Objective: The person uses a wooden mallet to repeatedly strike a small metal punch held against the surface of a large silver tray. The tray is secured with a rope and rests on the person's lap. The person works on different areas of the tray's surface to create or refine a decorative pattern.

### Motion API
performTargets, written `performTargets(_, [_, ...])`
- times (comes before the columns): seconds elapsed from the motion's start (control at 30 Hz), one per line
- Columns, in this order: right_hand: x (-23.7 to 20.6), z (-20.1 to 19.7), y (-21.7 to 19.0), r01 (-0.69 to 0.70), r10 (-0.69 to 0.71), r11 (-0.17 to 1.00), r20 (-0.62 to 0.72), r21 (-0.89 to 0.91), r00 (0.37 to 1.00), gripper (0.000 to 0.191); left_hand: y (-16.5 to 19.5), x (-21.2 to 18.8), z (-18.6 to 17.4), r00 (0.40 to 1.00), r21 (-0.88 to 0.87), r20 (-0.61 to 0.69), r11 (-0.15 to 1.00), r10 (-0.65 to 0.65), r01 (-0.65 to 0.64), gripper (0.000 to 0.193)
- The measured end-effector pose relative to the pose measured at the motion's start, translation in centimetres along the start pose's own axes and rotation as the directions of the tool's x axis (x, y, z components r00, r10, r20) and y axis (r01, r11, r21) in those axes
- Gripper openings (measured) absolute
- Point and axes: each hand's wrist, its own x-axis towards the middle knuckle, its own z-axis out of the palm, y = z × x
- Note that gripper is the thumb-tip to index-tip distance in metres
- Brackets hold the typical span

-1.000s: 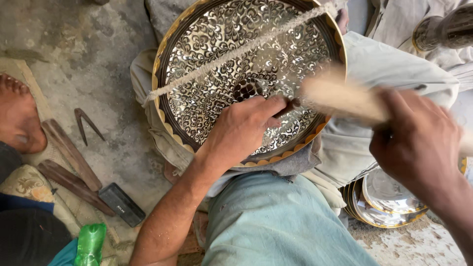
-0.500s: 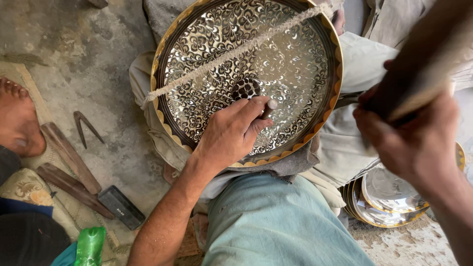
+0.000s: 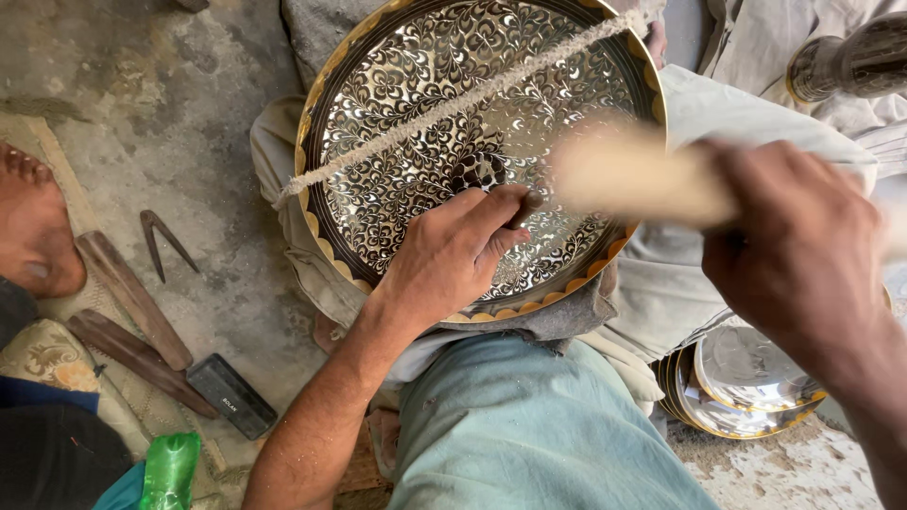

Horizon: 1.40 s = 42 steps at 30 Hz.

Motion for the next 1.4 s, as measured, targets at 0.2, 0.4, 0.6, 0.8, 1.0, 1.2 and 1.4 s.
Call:
performTargets(0.2, [-0.5, 0.2, 0.0, -0.262, 0.278, 0.813, 0.050, 0.519, 0.959, 0.035, -0.1, 0.2, 0.2, 0.999, -0.024, -0.026, 0.999, 0.033, -0.033, 0.036])
performTargets(0.4, [-0.3, 0.2, -0.2, -0.456, 0.442, 0.727, 0.159, 0.513, 0.883, 0.032, -0.2, 0.1, 0.3, 1.000, 0.013, 0.016, 1.000, 0.012, -0.012, 0.038])
performTargets(0.6, [-0.6, 0.2, -0.5, -0.466, 0.488, 0.597, 0.166, 0.653, 0.857, 0.040, 0.0, 0.2, -0.1, 0.999, -0.005, 0.034, 1.000, 0.002, -0.002, 0.040])
performTargets(0.8, [-1.0, 0.6, -0.4, -0.252, 0.260, 0.888, 0.033, 0.384, 0.965, 0.031, 0.2, 0.4, -0.5, 0.999, 0.011, 0.036, 1.000, 0.004, -0.005, 0.042])
performTargets(1.0, [-1.5, 1.2, -0.6, -0.289, 0.374, 0.698, 0.010, 0.656, 0.927, 0.034, 0.5, 0.4, -0.8, 0.999, 0.009, 0.044, 1.000, 0.002, -0.003, 0.040])
performTargets(1.2, [-2.5, 1.3, -0.8, -0.319, 0.375, 0.747, 0.025, 0.583, 0.927, 0.034, 0.7, 0.5, -1.1, 0.999, 0.005, 0.050, 1.000, -0.013, 0.013, 0.039])
performTargets(1.4, [-2.8, 1.3, -0.6, -0.263, 0.258, 0.938, 0.052, 0.226, 0.965, 0.043, 0.1, 0.2, -0.8, 0.994, 0.037, 0.109, 0.999, -0.020, 0.016, 0.039])
